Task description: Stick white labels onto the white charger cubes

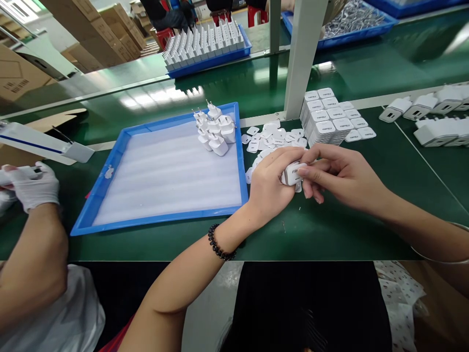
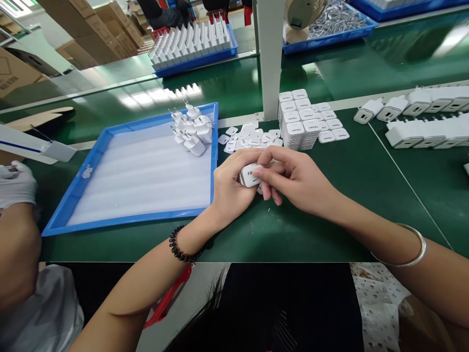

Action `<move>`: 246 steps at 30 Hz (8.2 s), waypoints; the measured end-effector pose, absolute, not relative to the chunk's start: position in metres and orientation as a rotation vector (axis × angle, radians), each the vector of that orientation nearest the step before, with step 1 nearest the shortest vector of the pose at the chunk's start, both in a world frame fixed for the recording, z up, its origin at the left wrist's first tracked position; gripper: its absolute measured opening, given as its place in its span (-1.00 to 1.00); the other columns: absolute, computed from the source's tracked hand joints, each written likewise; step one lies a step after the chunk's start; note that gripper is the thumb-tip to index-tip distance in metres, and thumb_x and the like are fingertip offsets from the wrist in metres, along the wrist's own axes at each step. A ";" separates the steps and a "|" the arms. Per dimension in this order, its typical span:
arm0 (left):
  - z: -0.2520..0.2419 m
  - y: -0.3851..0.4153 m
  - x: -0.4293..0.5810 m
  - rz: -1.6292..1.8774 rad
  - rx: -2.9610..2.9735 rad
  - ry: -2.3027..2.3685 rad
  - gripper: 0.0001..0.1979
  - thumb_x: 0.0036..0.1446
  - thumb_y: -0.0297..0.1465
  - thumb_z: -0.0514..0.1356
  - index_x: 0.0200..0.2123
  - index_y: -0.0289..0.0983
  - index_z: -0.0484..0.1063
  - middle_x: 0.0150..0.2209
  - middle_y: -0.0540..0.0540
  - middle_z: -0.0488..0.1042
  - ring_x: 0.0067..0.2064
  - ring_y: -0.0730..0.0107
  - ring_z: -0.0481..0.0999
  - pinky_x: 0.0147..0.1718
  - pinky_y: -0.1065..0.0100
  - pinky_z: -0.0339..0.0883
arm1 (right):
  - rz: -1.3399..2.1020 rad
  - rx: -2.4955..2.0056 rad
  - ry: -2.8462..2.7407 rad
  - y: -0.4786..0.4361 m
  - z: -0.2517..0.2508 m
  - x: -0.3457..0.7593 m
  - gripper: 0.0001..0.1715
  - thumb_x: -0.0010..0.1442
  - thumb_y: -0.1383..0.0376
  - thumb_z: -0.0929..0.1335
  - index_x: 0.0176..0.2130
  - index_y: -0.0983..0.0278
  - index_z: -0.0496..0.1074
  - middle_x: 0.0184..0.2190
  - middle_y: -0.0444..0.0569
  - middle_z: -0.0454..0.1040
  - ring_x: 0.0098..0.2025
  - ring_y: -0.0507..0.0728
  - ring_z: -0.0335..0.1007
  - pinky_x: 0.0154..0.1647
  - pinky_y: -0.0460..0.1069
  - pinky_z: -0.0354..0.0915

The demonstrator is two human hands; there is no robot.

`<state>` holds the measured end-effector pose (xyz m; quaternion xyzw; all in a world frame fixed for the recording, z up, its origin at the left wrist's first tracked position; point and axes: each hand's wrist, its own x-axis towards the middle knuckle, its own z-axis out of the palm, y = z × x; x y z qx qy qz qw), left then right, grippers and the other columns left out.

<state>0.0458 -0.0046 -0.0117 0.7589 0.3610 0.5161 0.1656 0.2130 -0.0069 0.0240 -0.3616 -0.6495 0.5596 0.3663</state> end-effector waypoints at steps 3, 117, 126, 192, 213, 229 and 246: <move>-0.012 -0.005 0.046 1.450 2.177 1.049 -0.84 0.24 -0.51 0.20 -0.14 -0.23 0.53 -0.08 -0.12 0.64 -0.02 0.27 0.61 -0.02 0.23 0.50 | 1.425 -0.927 -1.662 -0.007 0.024 0.212 -0.67 0.26 0.09 0.46 -0.35 0.18 0.31 -0.63 -0.21 0.48 -0.67 0.00 0.31 -0.60 -0.01 0.24; 0.039 0.056 -0.079 -0.272 2.400 2.571 -0.59 0.31 -0.22 0.22 0.13 -0.29 0.39 0.13 -0.20 0.45 0.09 0.18 0.51 0.06 0.02 0.48 | 0.724 -1.040 -1.956 0.045 -0.026 0.222 -0.77 0.27 0.31 0.29 -0.09 0.24 0.45 0.01 0.16 0.47 -0.11 0.27 0.48 -0.09 0.24 0.44; 0.051 0.061 -0.078 -0.718 2.658 2.464 -0.79 0.32 -0.50 0.13 -0.06 -0.42 0.50 -0.05 -0.32 0.57 0.08 0.05 0.52 0.19 -0.09 0.29 | 0.648 -1.078 -2.109 0.052 -0.020 0.220 -0.82 0.38 0.28 0.35 -0.08 0.32 0.48 -0.02 0.05 0.52 -0.11 0.12 0.50 -0.05 0.11 0.46; 0.003 0.013 0.006 1.426 1.899 1.122 -0.59 0.12 -0.28 0.37 0.03 -0.27 0.52 0.04 -0.24 0.61 0.06 0.15 0.61 0.08 0.17 0.48 | 1.211 -1.117 -2.114 0.055 0.040 0.224 -0.25 0.13 -0.09 0.36 0.15 0.29 0.32 -0.37 -0.11 0.44 -0.34 0.11 0.40 -0.30 0.01 0.33; 0.004 0.013 0.017 1.251 1.122 1.026 -0.50 -0.21 -0.31 0.54 -0.14 -0.28 0.58 -0.11 -0.11 0.62 -0.09 0.26 0.58 -0.08 0.27 0.46 | 1.515 -1.111 -1.821 0.054 0.008 0.231 -0.54 -0.07 -0.03 0.54 -0.43 0.28 0.46 -0.40 -0.08 0.52 -0.33 0.09 0.39 -0.29 0.00 0.27; 0.006 0.005 0.019 1.284 1.403 0.979 -0.59 -0.14 -0.42 0.51 -0.14 -0.25 0.61 -0.11 -0.09 0.65 -0.05 0.25 0.60 -0.03 0.29 0.45 | 1.316 -0.922 -1.486 0.030 0.032 0.230 -0.65 0.07 0.12 0.56 -0.24 0.20 0.45 -0.36 -0.10 0.54 -0.37 0.07 0.45 -0.42 -0.03 0.38; 0.004 0.006 0.020 1.292 1.391 0.920 -0.58 -0.14 -0.39 0.52 -0.14 -0.27 0.60 -0.15 -0.09 0.64 -0.10 0.28 0.60 -0.09 0.32 0.46 | 1.172 -1.233 -2.004 0.043 0.022 0.241 -0.59 0.24 -0.08 0.37 -0.35 0.20 0.40 -0.40 -0.04 0.53 -0.34 0.16 0.44 -0.31 0.05 0.31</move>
